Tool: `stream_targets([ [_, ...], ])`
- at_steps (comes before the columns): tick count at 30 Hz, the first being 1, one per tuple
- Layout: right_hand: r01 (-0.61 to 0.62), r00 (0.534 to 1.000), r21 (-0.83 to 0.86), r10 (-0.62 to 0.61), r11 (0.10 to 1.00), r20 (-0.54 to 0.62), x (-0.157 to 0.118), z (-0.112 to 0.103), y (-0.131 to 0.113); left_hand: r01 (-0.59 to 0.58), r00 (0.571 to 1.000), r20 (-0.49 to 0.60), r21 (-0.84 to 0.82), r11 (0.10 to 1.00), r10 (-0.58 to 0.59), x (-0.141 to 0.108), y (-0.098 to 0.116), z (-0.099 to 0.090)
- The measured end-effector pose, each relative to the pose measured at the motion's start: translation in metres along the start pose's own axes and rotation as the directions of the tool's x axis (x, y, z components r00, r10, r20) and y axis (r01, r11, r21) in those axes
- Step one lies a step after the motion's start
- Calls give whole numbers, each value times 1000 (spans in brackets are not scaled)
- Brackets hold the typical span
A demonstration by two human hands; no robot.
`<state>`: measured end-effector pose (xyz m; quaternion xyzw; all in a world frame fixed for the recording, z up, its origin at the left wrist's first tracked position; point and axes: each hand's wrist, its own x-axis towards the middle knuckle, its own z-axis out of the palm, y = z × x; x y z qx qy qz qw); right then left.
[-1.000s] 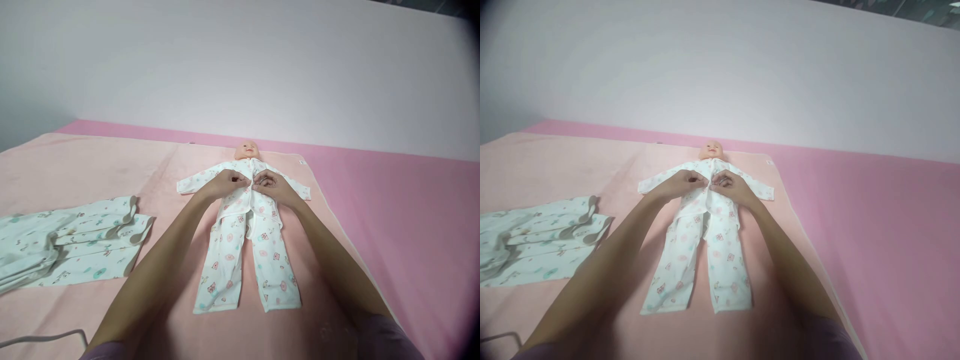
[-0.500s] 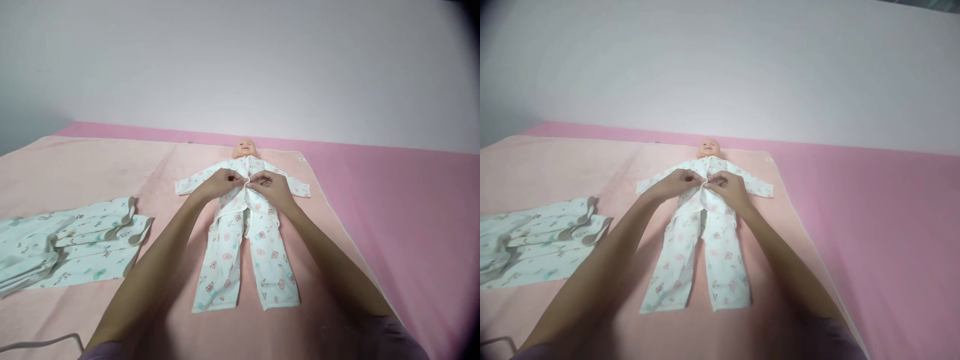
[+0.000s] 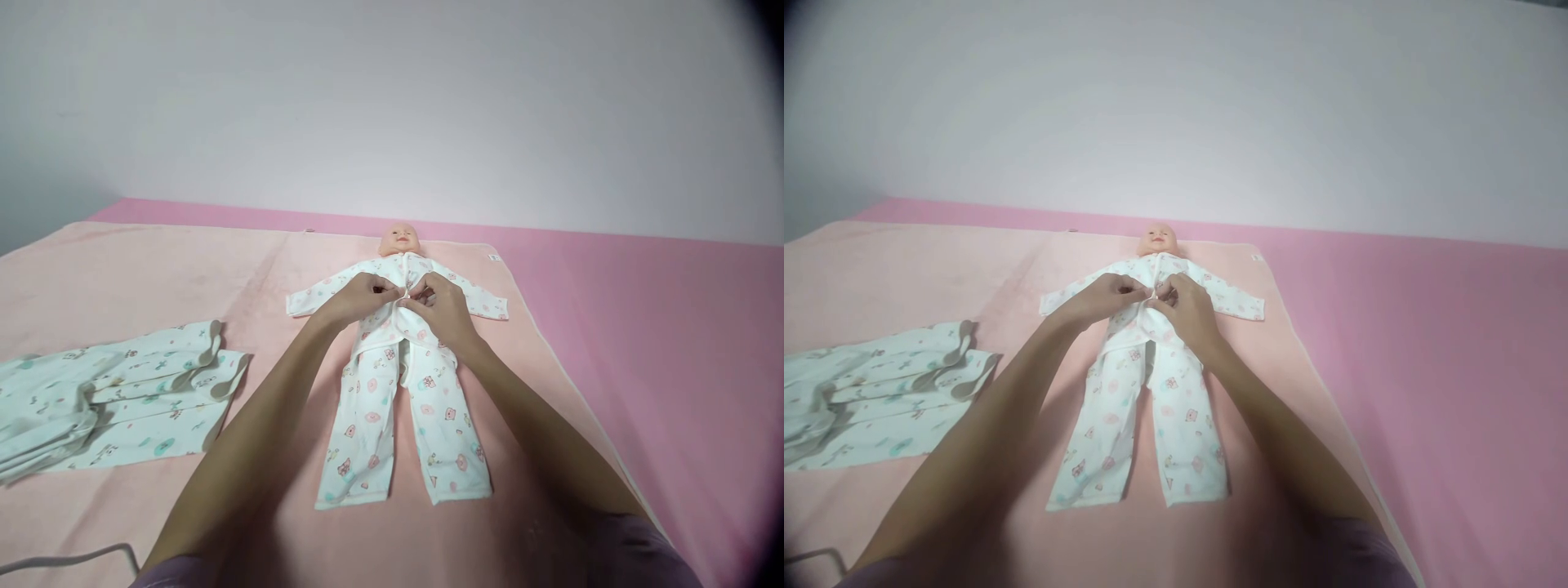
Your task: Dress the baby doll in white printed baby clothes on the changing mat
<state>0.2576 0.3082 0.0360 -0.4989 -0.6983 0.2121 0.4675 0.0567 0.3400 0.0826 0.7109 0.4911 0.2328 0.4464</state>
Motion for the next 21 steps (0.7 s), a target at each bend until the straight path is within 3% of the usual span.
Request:
stream_targets([
  [7,-41,999,58,39,997,36,2,3,8,-40,996,-81,32,999,43,2,-1,10],
  [14,-93,982,150,65,984,177,8,-9,12,28,1000,-4,-136,990,-29,6,-8,2],
  [19,-35,962,179,-15,983,274,9,-21,9,9,996,87,-161,987,6,6,-9,-1],
  [21,-37,952,179,-20,983,306,9,-26,7,-28,997,73,-127,992,37,4,-9,1],
])
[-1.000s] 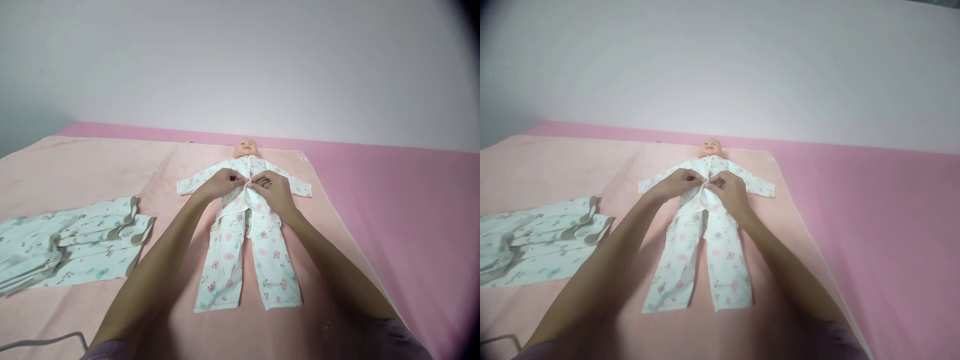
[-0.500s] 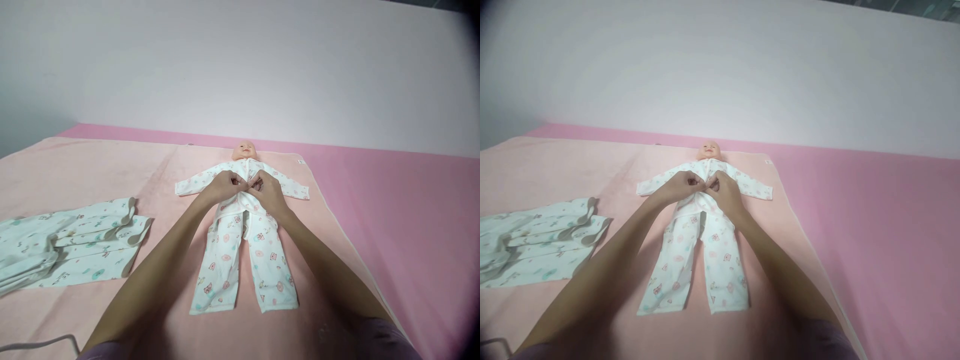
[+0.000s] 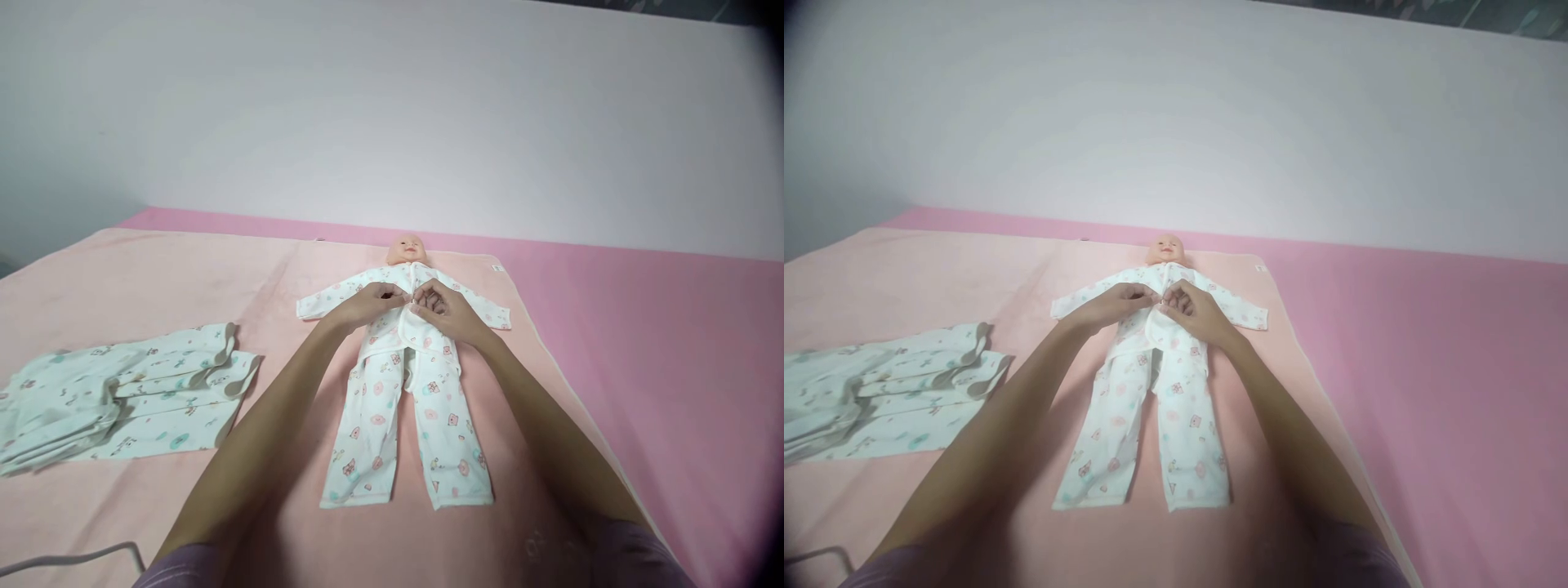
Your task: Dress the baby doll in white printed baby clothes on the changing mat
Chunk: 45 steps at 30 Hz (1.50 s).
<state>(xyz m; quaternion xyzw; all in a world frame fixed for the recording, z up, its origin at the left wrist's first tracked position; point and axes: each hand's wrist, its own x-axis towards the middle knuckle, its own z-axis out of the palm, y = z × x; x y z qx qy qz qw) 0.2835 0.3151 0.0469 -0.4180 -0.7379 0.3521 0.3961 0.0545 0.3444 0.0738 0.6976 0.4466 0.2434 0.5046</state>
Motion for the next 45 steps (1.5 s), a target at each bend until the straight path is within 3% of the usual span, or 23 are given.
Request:
stream_targets([
  [3,-41,999,5,41,999,21,2,-8,-2,-62,992,-100,91,994,71,-2,1,4],
  [9,-96,983,-161,69,982,-170,33,-14,7,-62,942,-306,240,969,136,16,9,0],
  [12,-136,981,-190,105,972,-164,44,-11,12,-40,953,-289,192,981,96,30,9,-4],
  [19,-198,967,-30,190,980,-171,44,-11,23,30,982,-186,87,996,-14,40,8,-11],
  [25,-147,971,28,149,989,-188,45,-9,30,37,985,-169,64,997,-26,43,7,-12],
  [31,-127,963,55,137,990,-234,45,-3,37,108,974,-193,-46,993,-115,48,2,-9],
  [37,-121,961,34,126,992,-246,48,-1,42,105,974,-191,-87,991,-120,46,3,-9],
  [45,-83,958,-62,62,995,-280,46,5,34,27,981,-193,5,1000,-26,43,3,0],
])
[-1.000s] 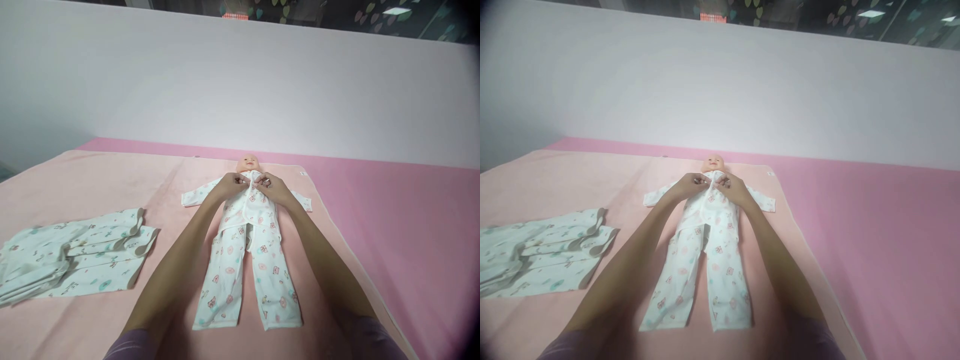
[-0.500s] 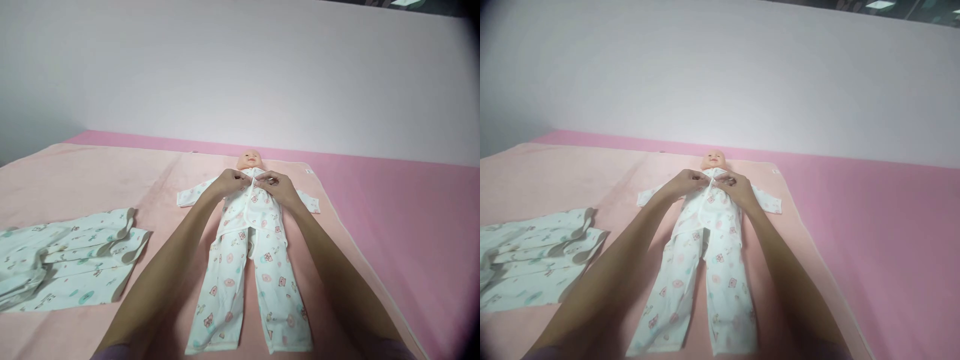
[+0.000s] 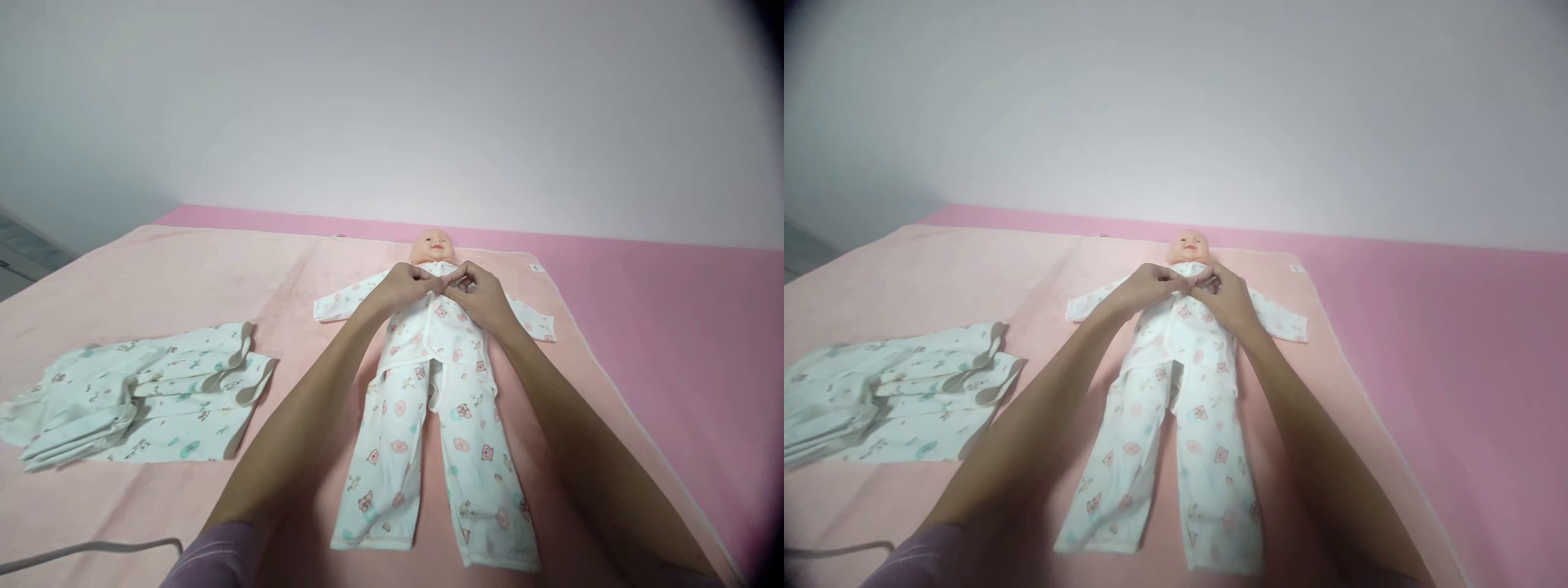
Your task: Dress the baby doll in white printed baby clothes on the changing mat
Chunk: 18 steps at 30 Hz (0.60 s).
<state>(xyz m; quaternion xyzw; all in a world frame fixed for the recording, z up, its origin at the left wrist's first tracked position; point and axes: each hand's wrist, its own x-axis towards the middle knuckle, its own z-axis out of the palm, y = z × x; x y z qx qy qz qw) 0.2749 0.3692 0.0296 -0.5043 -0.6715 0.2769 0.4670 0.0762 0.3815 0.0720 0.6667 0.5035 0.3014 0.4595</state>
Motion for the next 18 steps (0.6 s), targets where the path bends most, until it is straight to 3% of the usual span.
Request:
stream_targets([
  [4,7,1000,-32,-7,999,-16,-1,-1,-1,27,998,-51,-44,999,-30,2,-2,7],
  [11,113,985,-107,-98,988,138,2,-9,-3,57,998,-12,-150,987,-59,6,-6,4],
  [18,63,996,-73,-58,995,66,1,3,0,35,999,-25,-180,983,-40,6,-9,9],
])
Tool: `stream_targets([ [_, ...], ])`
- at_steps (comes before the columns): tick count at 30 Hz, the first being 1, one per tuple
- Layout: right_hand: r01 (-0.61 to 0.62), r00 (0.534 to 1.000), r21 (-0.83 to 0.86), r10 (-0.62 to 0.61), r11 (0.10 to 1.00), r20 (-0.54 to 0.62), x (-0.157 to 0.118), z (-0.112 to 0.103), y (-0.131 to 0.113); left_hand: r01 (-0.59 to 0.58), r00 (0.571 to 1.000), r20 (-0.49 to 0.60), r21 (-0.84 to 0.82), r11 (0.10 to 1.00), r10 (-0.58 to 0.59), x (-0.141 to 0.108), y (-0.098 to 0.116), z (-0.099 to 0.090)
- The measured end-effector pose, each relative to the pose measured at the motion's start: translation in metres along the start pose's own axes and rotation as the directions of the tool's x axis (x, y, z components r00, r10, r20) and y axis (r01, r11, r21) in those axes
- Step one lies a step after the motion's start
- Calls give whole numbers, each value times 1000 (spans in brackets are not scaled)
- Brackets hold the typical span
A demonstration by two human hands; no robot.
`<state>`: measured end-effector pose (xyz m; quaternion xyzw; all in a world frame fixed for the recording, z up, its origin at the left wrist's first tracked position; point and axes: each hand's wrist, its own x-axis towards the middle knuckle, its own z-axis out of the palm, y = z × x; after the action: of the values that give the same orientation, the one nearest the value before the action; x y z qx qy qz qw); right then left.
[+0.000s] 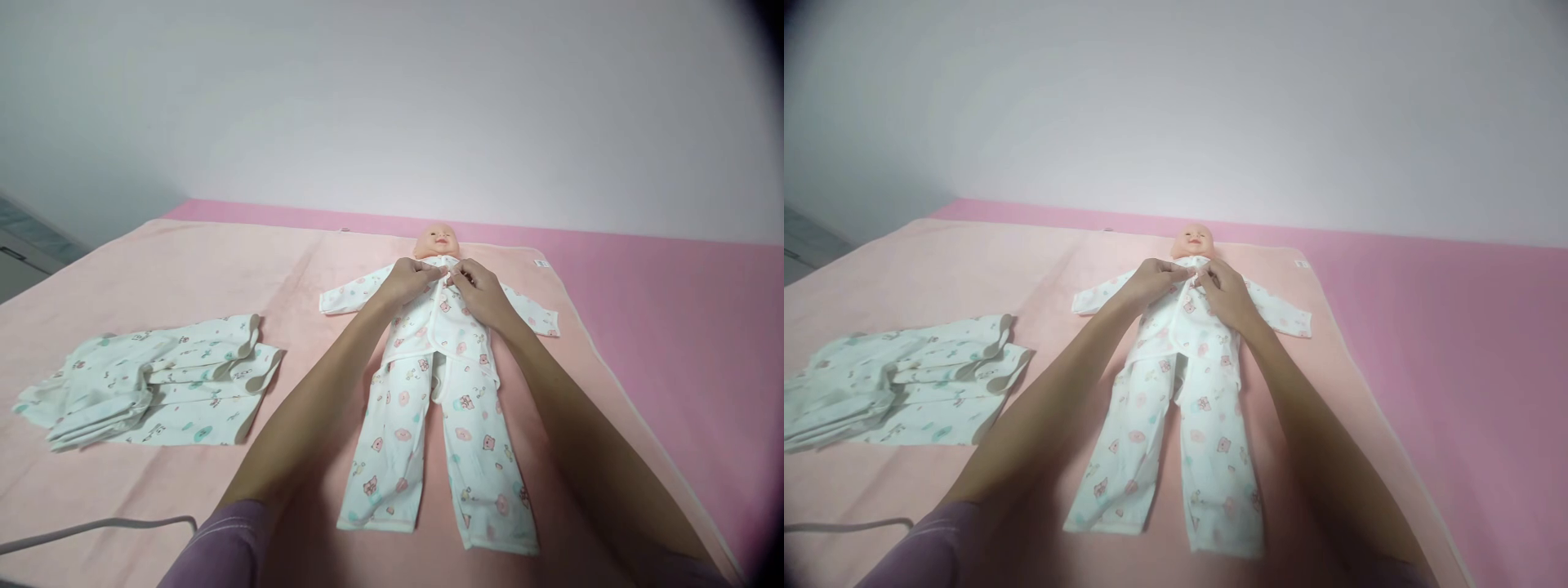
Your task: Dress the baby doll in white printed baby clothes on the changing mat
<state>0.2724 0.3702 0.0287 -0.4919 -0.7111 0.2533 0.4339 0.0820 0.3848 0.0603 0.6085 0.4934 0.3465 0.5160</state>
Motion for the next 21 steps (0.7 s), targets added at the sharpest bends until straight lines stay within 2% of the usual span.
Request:
stream_targets([
  [8,19,995,-15,-20,1000,-94,-2,8,-5,-44,999,26,11,999,44,0,-1,-3],
  [16,-111,989,137,123,984,-85,-3,10,-3,-87,996,40,92,992,83,-1,0,-3],
  [18,-108,990,117,117,987,-80,-3,9,-3,-89,996,25,124,988,87,-1,-2,-3],
  [21,-53,994,-6,53,999,-95,-2,6,-1,-98,992,-56,180,979,109,1,-8,0],
])
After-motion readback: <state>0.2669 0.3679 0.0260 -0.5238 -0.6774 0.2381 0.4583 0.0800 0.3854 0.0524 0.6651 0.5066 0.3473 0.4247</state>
